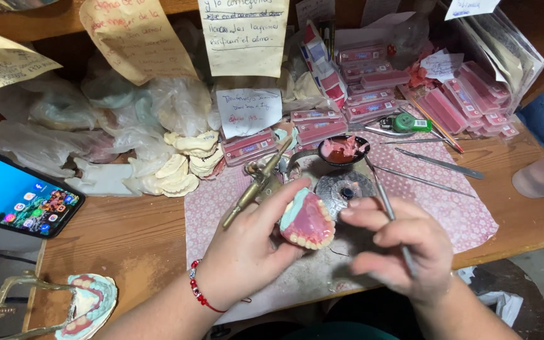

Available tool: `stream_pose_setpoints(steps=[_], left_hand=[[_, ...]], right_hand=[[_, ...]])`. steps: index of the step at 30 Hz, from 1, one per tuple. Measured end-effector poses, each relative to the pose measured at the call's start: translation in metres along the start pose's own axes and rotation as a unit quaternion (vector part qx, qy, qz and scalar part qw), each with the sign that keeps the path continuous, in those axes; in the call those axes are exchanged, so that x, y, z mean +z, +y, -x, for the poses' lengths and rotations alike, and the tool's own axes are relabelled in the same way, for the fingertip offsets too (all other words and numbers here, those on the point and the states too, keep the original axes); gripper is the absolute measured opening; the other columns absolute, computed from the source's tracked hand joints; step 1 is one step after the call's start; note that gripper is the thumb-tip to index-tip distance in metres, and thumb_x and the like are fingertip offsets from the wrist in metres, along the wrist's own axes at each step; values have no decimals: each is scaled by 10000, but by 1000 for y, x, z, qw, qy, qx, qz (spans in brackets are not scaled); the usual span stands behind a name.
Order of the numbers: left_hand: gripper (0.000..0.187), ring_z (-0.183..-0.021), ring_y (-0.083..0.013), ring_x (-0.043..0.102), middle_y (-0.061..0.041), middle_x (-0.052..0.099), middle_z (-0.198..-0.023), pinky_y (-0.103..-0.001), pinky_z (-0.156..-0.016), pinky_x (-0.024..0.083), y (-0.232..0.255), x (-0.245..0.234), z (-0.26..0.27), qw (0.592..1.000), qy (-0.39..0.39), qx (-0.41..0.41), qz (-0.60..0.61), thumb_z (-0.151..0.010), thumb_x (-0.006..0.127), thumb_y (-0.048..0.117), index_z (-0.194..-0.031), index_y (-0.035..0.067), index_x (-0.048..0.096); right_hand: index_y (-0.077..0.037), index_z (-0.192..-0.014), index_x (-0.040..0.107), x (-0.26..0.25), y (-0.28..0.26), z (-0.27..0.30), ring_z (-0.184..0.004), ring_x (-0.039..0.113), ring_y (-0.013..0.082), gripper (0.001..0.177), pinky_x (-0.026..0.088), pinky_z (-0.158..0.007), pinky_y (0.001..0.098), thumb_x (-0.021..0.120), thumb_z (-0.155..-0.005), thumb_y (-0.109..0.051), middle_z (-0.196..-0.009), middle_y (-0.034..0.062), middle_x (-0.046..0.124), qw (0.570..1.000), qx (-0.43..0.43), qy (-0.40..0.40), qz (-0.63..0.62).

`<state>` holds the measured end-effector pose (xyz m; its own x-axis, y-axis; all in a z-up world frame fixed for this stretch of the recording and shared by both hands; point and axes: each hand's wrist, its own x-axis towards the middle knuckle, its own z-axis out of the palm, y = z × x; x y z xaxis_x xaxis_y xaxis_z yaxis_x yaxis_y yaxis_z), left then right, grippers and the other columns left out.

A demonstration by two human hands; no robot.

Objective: Applying and spreading pink characterizing material onto a dental prosthesis using a carver and a brush

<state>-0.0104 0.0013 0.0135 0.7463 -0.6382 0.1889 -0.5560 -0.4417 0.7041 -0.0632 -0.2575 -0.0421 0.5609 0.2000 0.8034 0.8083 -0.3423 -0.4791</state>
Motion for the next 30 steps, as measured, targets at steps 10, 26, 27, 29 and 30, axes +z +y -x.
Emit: stream_pose_setpoints(steps=[10,26,27,29,30], left_hand=[[689,-1332,-368,591,-168,659,-1421,-455,-1072,439,-4,3,-2,991,60,103,-58,-852,726,274,-1468,66,498],[681,-1265,-365,618,-148,697,-1354,-462,-977,480,-6,6,-2,989,82,90,-81,-814,768,310,-1421,101,542],[703,-1257,-368,616,-151,702,-1341,-463,-965,479,-6,7,-2,990,79,82,-84,-802,785,323,-1425,110,539],[703,-1280,-359,610,-148,703,-1351,-454,-993,471,-8,6,-2,992,73,73,-79,-816,770,331,-1440,112,531],[703,-1302,-350,605,-144,703,-1361,-446,-1020,462,-8,6,-2,993,67,63,-73,-830,754,339,-1454,113,523]], right_hand=[[-142,-860,393,9,-17,-7,-923,752,309,449,626,-804,369,812,-813,-298,-1123,159,762,992,-10,-12,128],[-144,-900,422,7,-16,0,-974,701,331,292,587,-911,412,691,-929,-255,-1148,163,764,985,-65,-65,147],[-148,-911,416,6,-16,1,-974,688,334,268,582,-919,420,663,-949,-244,-1158,152,765,984,-66,-77,147],[-148,-876,403,8,-15,1,-918,709,348,253,591,-893,439,624,-956,-241,-1133,168,765,990,-52,-60,113],[-148,-841,389,9,-15,2,-861,730,361,248,600,-866,458,585,-964,-238,-1107,184,765,995,-37,-43,79]])
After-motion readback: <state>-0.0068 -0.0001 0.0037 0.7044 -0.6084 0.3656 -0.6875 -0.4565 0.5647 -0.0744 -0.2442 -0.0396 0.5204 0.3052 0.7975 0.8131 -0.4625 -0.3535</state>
